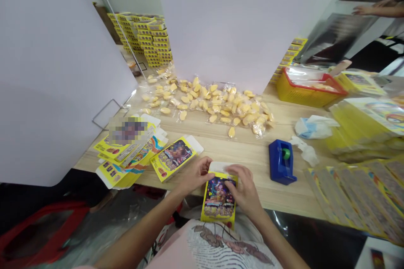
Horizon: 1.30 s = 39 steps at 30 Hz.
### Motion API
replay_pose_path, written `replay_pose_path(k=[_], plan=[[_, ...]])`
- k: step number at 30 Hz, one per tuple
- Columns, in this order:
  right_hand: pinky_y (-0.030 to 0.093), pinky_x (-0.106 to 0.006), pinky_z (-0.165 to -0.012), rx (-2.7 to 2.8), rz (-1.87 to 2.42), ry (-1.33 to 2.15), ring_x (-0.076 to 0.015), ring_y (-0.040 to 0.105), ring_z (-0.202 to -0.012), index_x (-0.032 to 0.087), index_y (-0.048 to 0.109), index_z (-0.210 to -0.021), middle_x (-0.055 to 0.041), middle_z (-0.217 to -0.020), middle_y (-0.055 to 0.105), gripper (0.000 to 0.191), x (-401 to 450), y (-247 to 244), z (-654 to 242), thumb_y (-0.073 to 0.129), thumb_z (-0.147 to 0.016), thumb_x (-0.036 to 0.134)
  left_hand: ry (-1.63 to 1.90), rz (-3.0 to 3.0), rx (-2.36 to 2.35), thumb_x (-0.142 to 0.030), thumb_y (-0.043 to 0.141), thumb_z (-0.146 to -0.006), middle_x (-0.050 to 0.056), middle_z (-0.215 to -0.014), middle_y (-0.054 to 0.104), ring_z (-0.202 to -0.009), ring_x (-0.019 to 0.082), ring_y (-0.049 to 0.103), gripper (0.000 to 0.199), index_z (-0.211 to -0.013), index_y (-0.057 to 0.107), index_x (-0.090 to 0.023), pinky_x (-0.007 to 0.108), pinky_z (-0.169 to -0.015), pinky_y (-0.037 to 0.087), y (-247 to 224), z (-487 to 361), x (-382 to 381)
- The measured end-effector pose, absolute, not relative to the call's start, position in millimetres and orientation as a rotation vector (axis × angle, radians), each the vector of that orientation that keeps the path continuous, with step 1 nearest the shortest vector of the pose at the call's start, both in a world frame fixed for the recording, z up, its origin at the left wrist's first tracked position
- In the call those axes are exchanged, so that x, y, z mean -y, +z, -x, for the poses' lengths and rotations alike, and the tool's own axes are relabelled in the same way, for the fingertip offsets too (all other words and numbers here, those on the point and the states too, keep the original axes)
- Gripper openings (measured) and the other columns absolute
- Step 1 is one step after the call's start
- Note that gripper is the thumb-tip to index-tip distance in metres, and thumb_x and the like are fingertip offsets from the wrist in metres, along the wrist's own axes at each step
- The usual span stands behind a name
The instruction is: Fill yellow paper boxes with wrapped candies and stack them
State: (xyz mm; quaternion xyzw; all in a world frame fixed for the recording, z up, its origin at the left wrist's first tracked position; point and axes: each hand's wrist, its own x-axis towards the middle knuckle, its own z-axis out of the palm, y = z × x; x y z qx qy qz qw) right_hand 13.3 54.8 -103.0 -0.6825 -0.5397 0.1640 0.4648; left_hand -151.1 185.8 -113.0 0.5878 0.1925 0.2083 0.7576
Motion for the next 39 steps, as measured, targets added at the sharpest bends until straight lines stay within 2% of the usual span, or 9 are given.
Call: replay_pose_path(k=[3, 8, 13, 19, 23, 26, 29, 32, 39], plan=[[0.042, -0.042, -0.094, 0.889, 1.589, 0.443, -0.0245, 0.056, -0.107, 0.021, 0.054, -0.107, -0.0091, -0.115, 0.061, 0.039, -49.1, -115.2, -13.9, 0.072, -0.075, 0.033, 0.475, -1.241, -0.426, -0.027, 0.07, -0.078, 0.0, -0.085, 0.055, -0.078, 0.012, 0.053, 0.028, -0.094, 0.049, -0.017, 0.022, -0.069, 0.041, -109.3, 154.1, -187.4], [0.051, -0.034, -0.079, 0.64, 1.3, 0.979, -0.0215, 0.064, -0.089, 0.021, 0.06, -0.102, -0.0067, -0.1, 0.068, 0.031, -54.1, -119.1, -4.9, 0.066, -0.08, 0.041, 0.457, -1.234, -0.447, -0.027, 0.07, -0.077, 0.0, -0.085, 0.055, -0.078, 0.013, 0.054, 0.032, -0.096, 0.047, -0.018, 0.023, -0.069, 0.042, -107.5, 151.9, -184.8], [0.05, -0.031, -0.077, 0.649, 1.384, 0.704, -0.0193, 0.063, -0.088, 0.022, 0.058, -0.105, -0.0056, -0.1, 0.066, 0.031, -52.4, -124.9, 2.1, 0.067, -0.08, 0.038, 0.68, -1.312, -0.622, -0.023, 0.068, -0.078, 0.0, -0.088, 0.056, -0.08, 0.013, 0.056, 0.029, -0.097, 0.046, -0.02, 0.023, -0.07, 0.043, -114.0, 151.8, -171.4], [0.045, -0.032, -0.084, 0.997, 1.492, 0.602, -0.021, 0.057, -0.098, 0.018, 0.066, -0.081, -0.0087, -0.103, 0.06, 0.018, -43.4, -131.9, -8.2, 0.057, -0.087, 0.033, 0.621, -1.615, -0.673, -0.028, 0.059, -0.085, 0.003, -0.081, 0.059, -0.077, 0.015, 0.055, 0.014, -0.083, 0.063, -0.015, 0.025, -0.07, 0.043, -112.9, 158.1, -167.2], [0.047, -0.027, -0.072, 0.81, 1.482, 0.646, -0.0165, 0.058, -0.081, 0.022, 0.06, -0.103, -0.0039, -0.091, 0.059, 0.023, -43.2, -129.7, -8.5, 0.063, -0.084, 0.034, 0.615, -1.774, -0.617, -0.023, 0.055, -0.086, 0.004, -0.084, 0.056, -0.082, 0.015, 0.055, 0.016, -0.074, 0.063, -0.015, 0.025, -0.071, 0.042, -106.6, 155.5, -173.3], [0.047, -0.027, -0.074, 0.893, 1.446, 0.744, -0.0172, 0.058, -0.084, 0.022, 0.063, -0.105, -0.0045, -0.093, 0.059, 0.025, -43.9, -121.2, -10.7, 0.063, -0.084, 0.035, 0.632, -1.725, -0.671, -0.019, 0.055, -0.084, 0.003, -0.087, 0.053, -0.081, 0.015, 0.055, 0.005, -0.087, 0.058, -0.017, 0.025, -0.071, 0.044, -104.8, 155.5, -174.6], [0.046, -0.029, -0.081, 1.009, 1.441, 0.816, -0.0198, 0.057, -0.094, 0.02, 0.069, -0.086, -0.0074, -0.098, 0.06, 0.022, -44.1, -107.5, -16.2, 0.057, -0.087, 0.039, 0.554, -1.78, -0.631, -0.018, 0.056, -0.082, 0.003, -0.091, 0.053, -0.083, 0.015, 0.054, 0.015, -0.097, 0.057, -0.018, 0.026, -0.071, 0.045, -99.6, 158.9, -175.8], [0.047, -0.029, -0.081, 0.997, 1.487, 0.88, -0.0204, 0.058, -0.094, 0.018, 0.069, -0.078, -0.0085, -0.099, 0.061, 0.029, -45.1, -97.2, -20.4, 0.055, -0.088, 0.042, 0.429, -1.854, -0.528, -0.025, 0.058, -0.084, 0.004, -0.092, 0.055, -0.084, 0.015, 0.054, 0.009, -0.082, 0.062, -0.017, 0.024, -0.068, 0.044, -92.5, 160.9, -179.3], [0.049, -0.028, -0.068, 1.181, 1.615, 0.85, -0.0197, 0.062, -0.079, 0.02, 0.069, -0.086, -0.0057, -0.087, 0.067, 0.017, -52.7, -91.6, -28.5, 0.061, -0.082, 0.035, 0.383, -1.626, -0.581, -0.032, 0.069, -0.075, 0.005, -0.078, 0.065, -0.069, 0.014, 0.057, 0.02, -0.084, 0.069, -0.013, 0.025, -0.063, 0.043, -95.7, 153.6, -194.8]])
